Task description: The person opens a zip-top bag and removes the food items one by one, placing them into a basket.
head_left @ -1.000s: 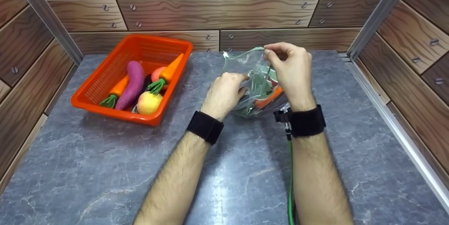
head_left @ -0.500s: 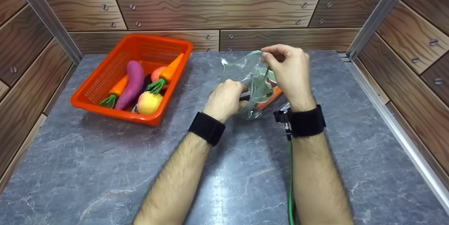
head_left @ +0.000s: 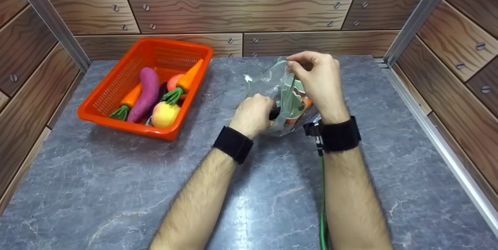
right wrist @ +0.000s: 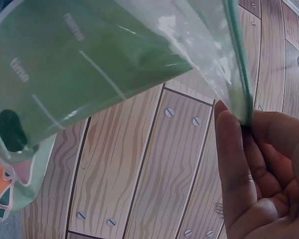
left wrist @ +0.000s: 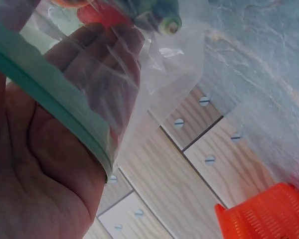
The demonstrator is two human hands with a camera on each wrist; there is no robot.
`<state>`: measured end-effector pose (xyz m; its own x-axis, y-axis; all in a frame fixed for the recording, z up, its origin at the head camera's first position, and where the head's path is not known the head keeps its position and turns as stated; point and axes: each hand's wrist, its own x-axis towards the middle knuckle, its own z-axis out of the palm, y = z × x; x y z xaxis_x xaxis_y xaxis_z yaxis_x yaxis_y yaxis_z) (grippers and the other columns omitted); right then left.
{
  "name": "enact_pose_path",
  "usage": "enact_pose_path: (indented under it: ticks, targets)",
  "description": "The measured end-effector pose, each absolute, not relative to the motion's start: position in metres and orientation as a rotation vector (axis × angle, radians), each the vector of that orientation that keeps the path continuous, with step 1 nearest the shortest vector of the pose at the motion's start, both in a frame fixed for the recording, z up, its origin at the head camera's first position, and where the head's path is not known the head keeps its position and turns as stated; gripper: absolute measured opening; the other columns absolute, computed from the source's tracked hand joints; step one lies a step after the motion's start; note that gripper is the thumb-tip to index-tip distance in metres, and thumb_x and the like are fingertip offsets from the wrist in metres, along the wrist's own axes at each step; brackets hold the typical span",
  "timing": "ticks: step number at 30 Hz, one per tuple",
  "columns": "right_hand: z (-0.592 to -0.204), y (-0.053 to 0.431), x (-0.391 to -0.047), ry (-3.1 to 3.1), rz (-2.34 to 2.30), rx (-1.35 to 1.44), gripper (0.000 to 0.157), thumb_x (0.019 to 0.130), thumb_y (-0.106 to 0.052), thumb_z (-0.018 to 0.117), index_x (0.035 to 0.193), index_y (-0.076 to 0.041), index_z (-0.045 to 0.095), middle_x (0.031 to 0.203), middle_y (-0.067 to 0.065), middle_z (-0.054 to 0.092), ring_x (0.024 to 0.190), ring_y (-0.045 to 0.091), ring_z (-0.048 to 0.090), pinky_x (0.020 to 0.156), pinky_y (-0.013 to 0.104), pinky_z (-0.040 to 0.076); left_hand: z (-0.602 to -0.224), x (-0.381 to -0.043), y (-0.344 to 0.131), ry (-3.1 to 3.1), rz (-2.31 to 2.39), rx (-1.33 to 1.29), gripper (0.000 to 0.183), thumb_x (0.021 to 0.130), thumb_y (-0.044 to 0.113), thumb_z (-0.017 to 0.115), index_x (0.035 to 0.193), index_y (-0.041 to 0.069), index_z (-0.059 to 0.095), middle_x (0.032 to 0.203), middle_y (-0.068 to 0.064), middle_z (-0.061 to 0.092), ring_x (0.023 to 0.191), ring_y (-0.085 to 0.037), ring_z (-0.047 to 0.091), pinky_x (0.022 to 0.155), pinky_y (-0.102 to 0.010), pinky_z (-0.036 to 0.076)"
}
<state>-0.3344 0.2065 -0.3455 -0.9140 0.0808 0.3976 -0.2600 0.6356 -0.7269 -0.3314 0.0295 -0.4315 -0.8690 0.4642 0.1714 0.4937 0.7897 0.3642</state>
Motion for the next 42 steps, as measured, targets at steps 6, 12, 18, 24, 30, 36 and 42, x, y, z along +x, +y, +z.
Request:
enact_pose_path:
  ticks: [6, 12, 18, 24, 30, 36, 42]
  targets:
    - [-0.347, 0.207, -0.334, -2.503, 1.205, 0.157, 0.015, 0.111, -0.013, 0.081, 0.119, -0.009, 0.092, 0.103, 0.014, 0.090, 0.077, -0.001, 0.074, 0.075, 0.010, 0.060, -0.440, -0.328, 0.038, -2.879, -0.449, -0.798, 0.021, 0.090, 0.029, 0.096, 0.089, 0.012, 0.085, 0.093, -0.010, 0.087, 0.091, -0.038, 0.087, 0.082, -0.056, 0.072]
    - [-0.348, 0.208, -0.335, -2.530, 1.198, 0.176, 0.016, 0.111, -0.012, 0.079, 0.120, -0.008, 0.092, 0.103, 0.014, 0.091, 0.079, -0.002, 0.074, 0.075, 0.009, 0.060, -0.444, -0.323, 0.047, -2.834, -0.258, -0.756, 0.012, 0.092, 0.025, 0.091, 0.085, 0.016, 0.085, 0.092, -0.009, 0.088, 0.088, -0.035, 0.088, 0.075, -0.051, 0.073]
    - [-0.347, 0.210, -0.334, -2.520, 1.208, 0.185, 0.016, 0.111, -0.013, 0.080, 0.120, -0.009, 0.092, 0.103, 0.014, 0.090, 0.078, -0.008, 0.072, 0.076, 0.009, 0.060, -0.446, -0.323, 0.053, -2.845, -0.200, -0.680, 0.014, 0.096, 0.028, 0.089, 0.090, 0.016, 0.087, 0.096, -0.008, 0.089, 0.090, -0.033, 0.089, 0.075, -0.049, 0.074]
    - [-0.346, 0.207, -0.334, -2.525, 1.186, 0.189, 0.017, 0.111, -0.010, 0.078, 0.118, -0.010, 0.093, 0.104, 0.014, 0.091, 0.079, -0.004, 0.072, 0.074, 0.008, 0.058, -0.456, -0.326, 0.060, -2.845, -0.065, -0.588, 0.006, 0.091, 0.022, 0.090, 0.091, 0.017, 0.087, 0.097, -0.006, 0.089, 0.088, -0.027, 0.088, 0.068, -0.045, 0.073]
    - [-0.347, 0.207, -0.334, -2.547, 1.182, 0.183, 0.020, 0.109, -0.008, 0.075, 0.119, -0.010, 0.093, 0.108, 0.014, 0.092, 0.078, -0.005, 0.072, 0.074, 0.007, 0.057, -0.508, -0.362, 0.068, -2.846, -0.066, -0.578, 0.008, 0.086, 0.025, 0.090, 0.087, 0.021, 0.084, 0.097, -0.006, 0.089, 0.087, -0.028, 0.086, 0.061, -0.050, 0.070]
    - [-0.348, 0.210, -0.334, -2.552, 1.176, 0.170, 0.018, 0.111, -0.011, 0.077, 0.120, -0.009, 0.093, 0.106, 0.014, 0.091, 0.076, -0.007, 0.071, 0.074, 0.009, 0.058, -0.479, -0.346, 0.059, -2.844, -0.116, -0.616, 0.011, 0.091, 0.028, 0.090, 0.092, 0.017, 0.086, 0.100, -0.008, 0.089, 0.092, -0.031, 0.088, 0.071, -0.048, 0.073]
    - [-0.348, 0.209, -0.334, -2.521, 1.183, 0.167, 0.015, 0.111, -0.015, 0.080, 0.119, -0.011, 0.093, 0.103, 0.014, 0.091, 0.075, -0.005, 0.071, 0.074, 0.011, 0.058, -0.448, -0.332, 0.046, -2.829, -0.244, -0.600, 0.017, 0.093, 0.027, 0.090, 0.085, 0.015, 0.081, 0.096, -0.007, 0.089, 0.089, -0.032, 0.088, 0.076, -0.049, 0.073]
